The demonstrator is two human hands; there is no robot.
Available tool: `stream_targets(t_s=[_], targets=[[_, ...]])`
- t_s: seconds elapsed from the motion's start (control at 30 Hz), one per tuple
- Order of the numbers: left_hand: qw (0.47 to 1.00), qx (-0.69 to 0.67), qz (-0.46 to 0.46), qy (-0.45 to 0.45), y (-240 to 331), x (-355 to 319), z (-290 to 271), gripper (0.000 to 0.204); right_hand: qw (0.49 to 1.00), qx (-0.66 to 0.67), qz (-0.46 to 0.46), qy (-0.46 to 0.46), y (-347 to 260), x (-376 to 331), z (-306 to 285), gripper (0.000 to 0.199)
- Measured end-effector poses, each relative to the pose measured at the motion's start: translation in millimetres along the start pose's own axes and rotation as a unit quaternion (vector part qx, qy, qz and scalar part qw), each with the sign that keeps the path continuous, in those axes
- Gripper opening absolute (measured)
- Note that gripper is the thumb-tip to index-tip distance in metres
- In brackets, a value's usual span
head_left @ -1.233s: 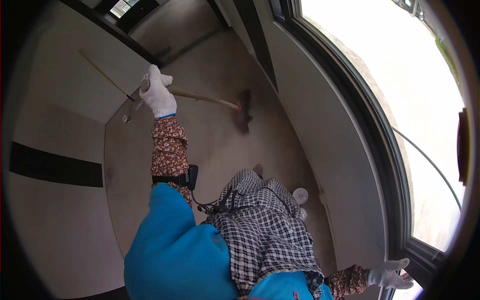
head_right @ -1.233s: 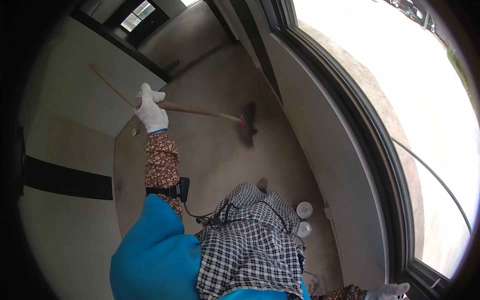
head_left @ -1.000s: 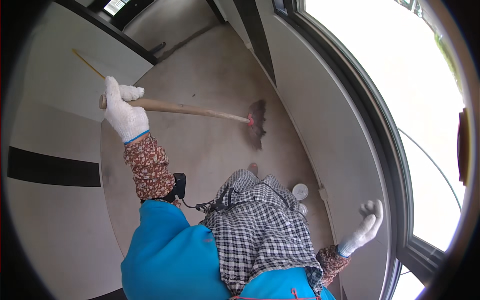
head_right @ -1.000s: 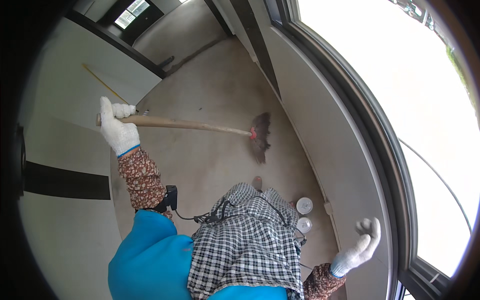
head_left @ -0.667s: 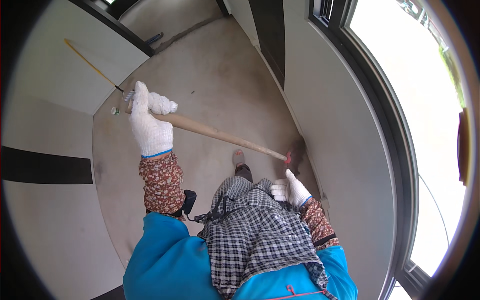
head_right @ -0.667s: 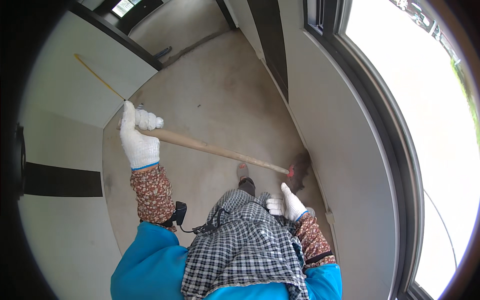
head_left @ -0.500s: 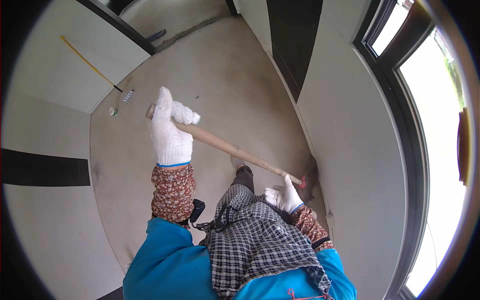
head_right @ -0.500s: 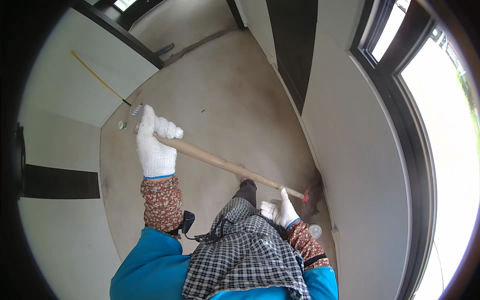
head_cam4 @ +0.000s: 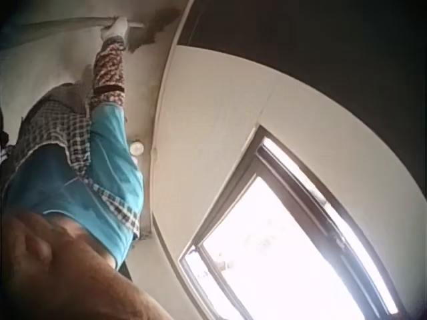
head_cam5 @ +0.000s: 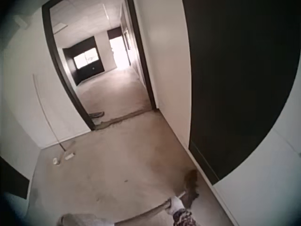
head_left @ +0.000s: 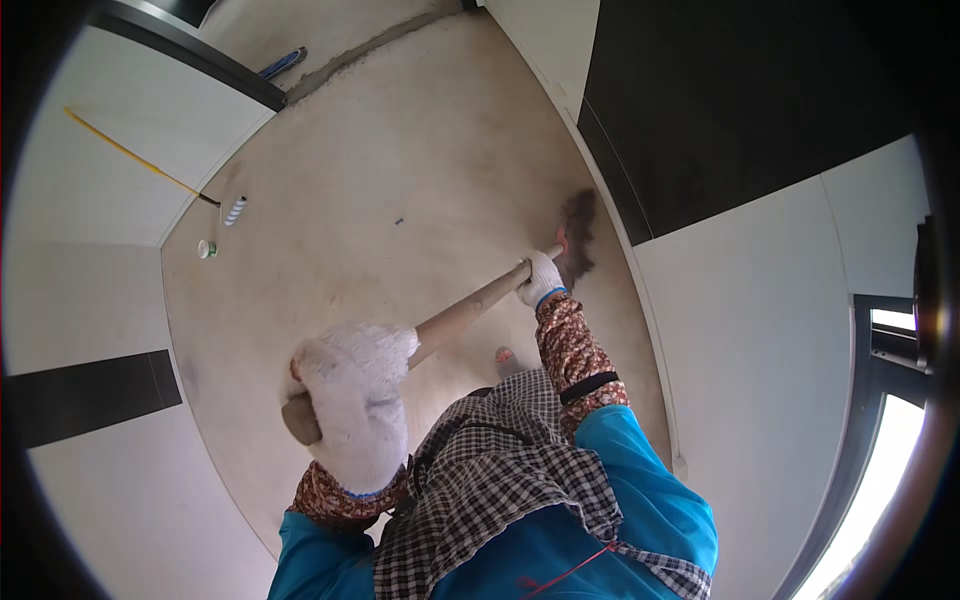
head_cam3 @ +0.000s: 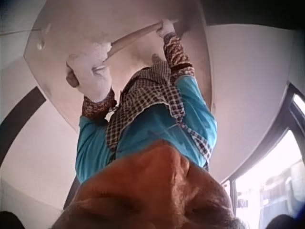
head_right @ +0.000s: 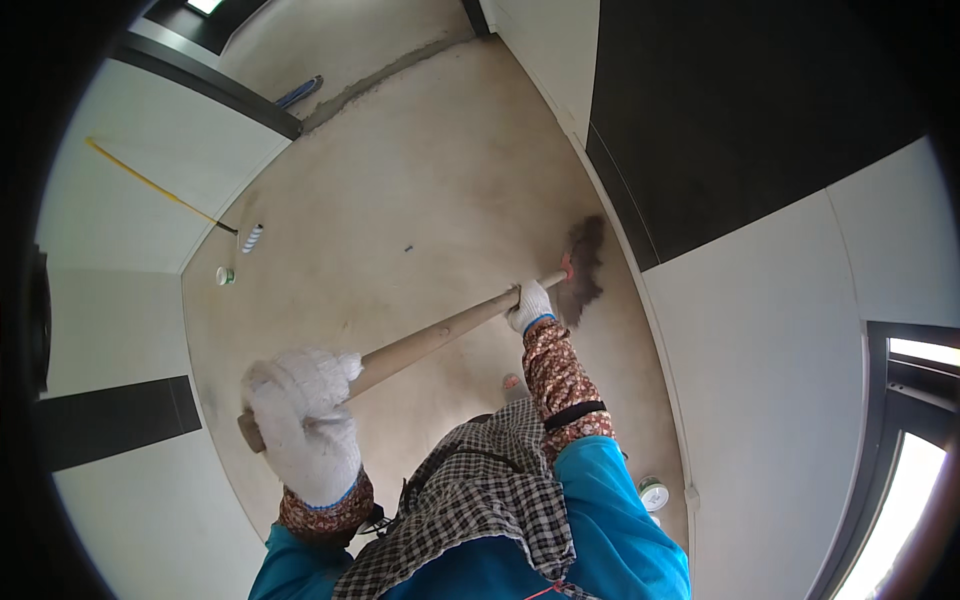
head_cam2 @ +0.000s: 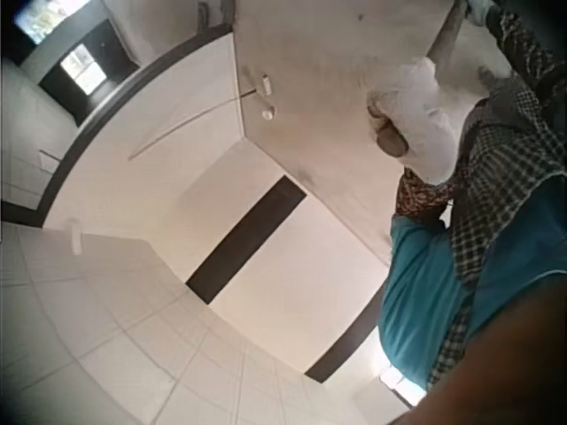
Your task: Sweeping a concrete floor in a room using a long-handled broom.
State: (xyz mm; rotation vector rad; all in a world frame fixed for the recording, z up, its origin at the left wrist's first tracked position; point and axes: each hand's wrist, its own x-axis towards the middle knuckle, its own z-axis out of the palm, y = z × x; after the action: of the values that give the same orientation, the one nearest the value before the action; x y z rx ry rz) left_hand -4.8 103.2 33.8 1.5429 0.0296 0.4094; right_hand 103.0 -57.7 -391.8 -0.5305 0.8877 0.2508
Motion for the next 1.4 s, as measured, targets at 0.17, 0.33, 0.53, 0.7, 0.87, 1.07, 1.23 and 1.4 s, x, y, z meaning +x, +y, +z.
stream_targets(t_s=[0.17,0.33,0.53,0.7,0.87,1.07,1.23,1.4], targets=[[0.978,-0.207,-0.017,-0.029,9,50,-7,0.046,0.996,0.036,0.027,0.083,-20,-104,-6,0.017],[0.943,-0.206,-0.262,-0.007,-47,106,-4,0.043,0.968,0.082,0.093,0.216,5,-135,-78,0.011],[0.964,-0.132,-0.086,-0.213,-25,164,53,0.039,0.971,0.204,0.091,0.084,-23,-26,15,0.007],[0.980,-0.017,0.047,-0.193,-16,200,93,0.041,0.990,0.108,0.094,-0.006,-94,81,162,0.009],[0.997,-0.057,0.023,-0.051,45,257,90,0.043,0.983,0.142,0.115,-0.031,-124,5,239,0.013],[0.979,-0.086,-0.169,-0.078,12,315,78,0.043,0.949,0.204,0.194,0.140,-89,-69,145,0.011],[0.970,-0.032,-0.237,-0.048,-56,295,119,0.041,0.951,0.187,0.141,0.200,-67,-23,80,0.011],[0.987,-0.071,-0.106,-0.099,-35,313,123,0.042,0.980,0.141,0.106,0.093,-93,71,177,0.009]])
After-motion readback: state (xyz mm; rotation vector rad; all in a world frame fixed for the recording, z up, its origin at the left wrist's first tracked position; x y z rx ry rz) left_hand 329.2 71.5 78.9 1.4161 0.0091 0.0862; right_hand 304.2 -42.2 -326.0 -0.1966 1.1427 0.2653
